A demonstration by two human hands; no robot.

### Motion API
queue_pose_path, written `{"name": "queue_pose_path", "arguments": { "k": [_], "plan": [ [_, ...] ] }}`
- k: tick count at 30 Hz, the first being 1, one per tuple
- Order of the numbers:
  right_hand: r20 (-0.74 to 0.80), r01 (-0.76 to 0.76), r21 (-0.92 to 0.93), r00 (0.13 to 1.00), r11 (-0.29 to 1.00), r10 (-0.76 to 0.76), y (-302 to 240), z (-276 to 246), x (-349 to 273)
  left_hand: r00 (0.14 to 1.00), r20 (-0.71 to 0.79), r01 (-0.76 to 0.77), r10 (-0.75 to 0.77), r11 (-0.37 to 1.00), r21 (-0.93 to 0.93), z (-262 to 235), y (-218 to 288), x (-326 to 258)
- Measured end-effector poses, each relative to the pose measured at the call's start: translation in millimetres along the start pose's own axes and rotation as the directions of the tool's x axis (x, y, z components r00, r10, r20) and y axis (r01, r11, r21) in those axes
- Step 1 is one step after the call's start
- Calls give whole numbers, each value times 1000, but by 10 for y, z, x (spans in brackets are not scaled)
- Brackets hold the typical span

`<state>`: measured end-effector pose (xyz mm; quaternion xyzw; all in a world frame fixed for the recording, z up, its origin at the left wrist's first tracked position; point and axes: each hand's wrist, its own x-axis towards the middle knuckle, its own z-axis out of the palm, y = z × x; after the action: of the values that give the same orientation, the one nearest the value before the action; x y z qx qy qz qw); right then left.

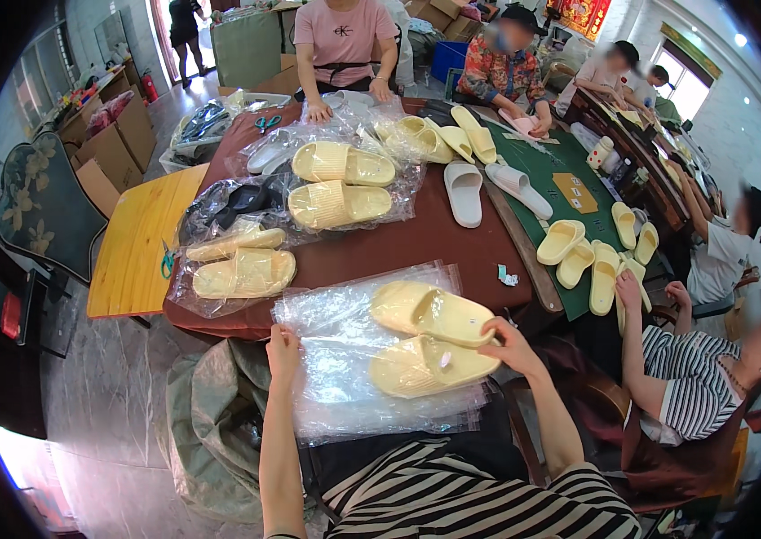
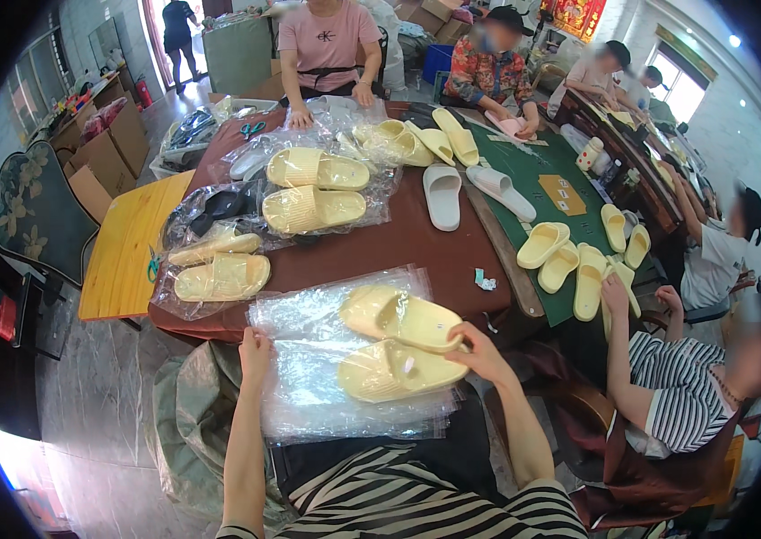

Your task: The person packs pairs of slippers into plastic bags by hand, taking slippers from the table and inserting them into plastic sleeves.

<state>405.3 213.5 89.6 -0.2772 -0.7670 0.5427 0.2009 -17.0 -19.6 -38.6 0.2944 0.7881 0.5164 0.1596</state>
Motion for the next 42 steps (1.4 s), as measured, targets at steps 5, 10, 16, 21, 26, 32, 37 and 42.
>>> {"name": "queue_pose_path", "arguments": {
  "k": [5,10,16,21,26,32,37,42],
  "plan": [
    [-62,-118,106,990,987,125,82,-228,-278,999,-34,-16,17,998,56,-2,190,-51],
    [-61,-111,123,991,986,120,57,-146,-334,997,-55,-51,55,996,67,14,177,-71],
    [-64,-100,45,993,994,103,50,-161,-336,990,-55,-123,130,984,127,7,123,-23],
    [-40,-136,43,990,990,138,-16,-215,-296,973,-24,-220,229,956,194,-52,312,-70],
    [-18,-101,-23,995,995,101,-47,-279,-256,835,-54,-425,547,705,568,-52,916,-57],
    [6,-68,-128,998,989,70,-56,-306,-181,859,193,-509,473,759,405,130,770,-36],
    [2,-89,-111,996,990,90,-10,-325,-225,906,258,-422,336,766,485,337,438,-134],
    [22,-103,-36,994,994,104,-61,-290,-244,902,247,-432,355,728,533,384,422,-185]
  ]
}}
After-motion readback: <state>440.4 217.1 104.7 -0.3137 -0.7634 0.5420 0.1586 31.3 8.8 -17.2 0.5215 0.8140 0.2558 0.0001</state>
